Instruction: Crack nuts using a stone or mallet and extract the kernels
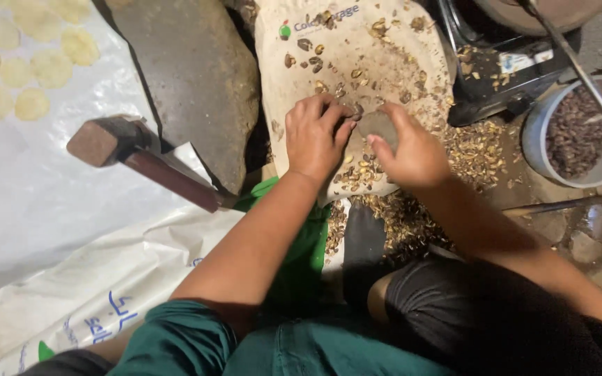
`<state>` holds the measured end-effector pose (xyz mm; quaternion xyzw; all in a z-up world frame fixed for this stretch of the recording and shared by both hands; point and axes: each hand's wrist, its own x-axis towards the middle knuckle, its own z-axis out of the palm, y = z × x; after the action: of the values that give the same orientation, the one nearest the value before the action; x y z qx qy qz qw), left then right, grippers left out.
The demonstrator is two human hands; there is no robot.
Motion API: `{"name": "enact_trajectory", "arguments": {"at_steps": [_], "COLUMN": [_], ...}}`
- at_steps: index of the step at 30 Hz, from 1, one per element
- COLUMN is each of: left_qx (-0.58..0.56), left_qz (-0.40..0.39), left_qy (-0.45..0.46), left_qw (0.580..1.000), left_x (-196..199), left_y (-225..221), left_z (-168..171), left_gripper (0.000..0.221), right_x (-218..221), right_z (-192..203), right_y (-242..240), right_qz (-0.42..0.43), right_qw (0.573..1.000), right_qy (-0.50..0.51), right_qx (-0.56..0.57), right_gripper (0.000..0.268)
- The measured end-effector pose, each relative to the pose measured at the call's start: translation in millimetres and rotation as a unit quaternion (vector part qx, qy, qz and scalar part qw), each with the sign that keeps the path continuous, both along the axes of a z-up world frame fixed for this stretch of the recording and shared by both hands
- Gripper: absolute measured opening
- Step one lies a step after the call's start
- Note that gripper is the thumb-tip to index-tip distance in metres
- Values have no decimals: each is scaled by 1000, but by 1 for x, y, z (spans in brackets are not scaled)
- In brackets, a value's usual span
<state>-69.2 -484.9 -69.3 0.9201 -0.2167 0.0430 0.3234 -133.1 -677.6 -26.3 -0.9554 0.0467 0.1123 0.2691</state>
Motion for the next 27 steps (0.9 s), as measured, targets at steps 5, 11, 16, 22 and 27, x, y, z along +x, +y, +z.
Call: {"name": "enact_trajectory", "arguments": {"at_steps": [5,11,16,22,27], "left_qx": [-32,-52,-108,-40,-29], "left_qz": [-21,-39,-35,7,7], "left_qy": [-13,-24,-24,-13,-12], "left_qw": [999,998,993,999,999], "left_x": [-8,-7,-6,-1,-16], "left_y": [14,25,24,10,24], "left_z": [7,2,4,-10,3], "left_gripper": [15,29,14,21,33], "right_x": [8,10,35,10,20], "right_z": [24,21,92,34,36], "right_y": [18,24,41,16,28], "right_qz": [17,17,-136,60,65], "right_qw": [997,998,963,996,997], "right_qy": [-79,-52,201,53,-17], "right_qx": [-4,-42,117,-35,-38], "right_gripper": [51,55,52,57,49]}}
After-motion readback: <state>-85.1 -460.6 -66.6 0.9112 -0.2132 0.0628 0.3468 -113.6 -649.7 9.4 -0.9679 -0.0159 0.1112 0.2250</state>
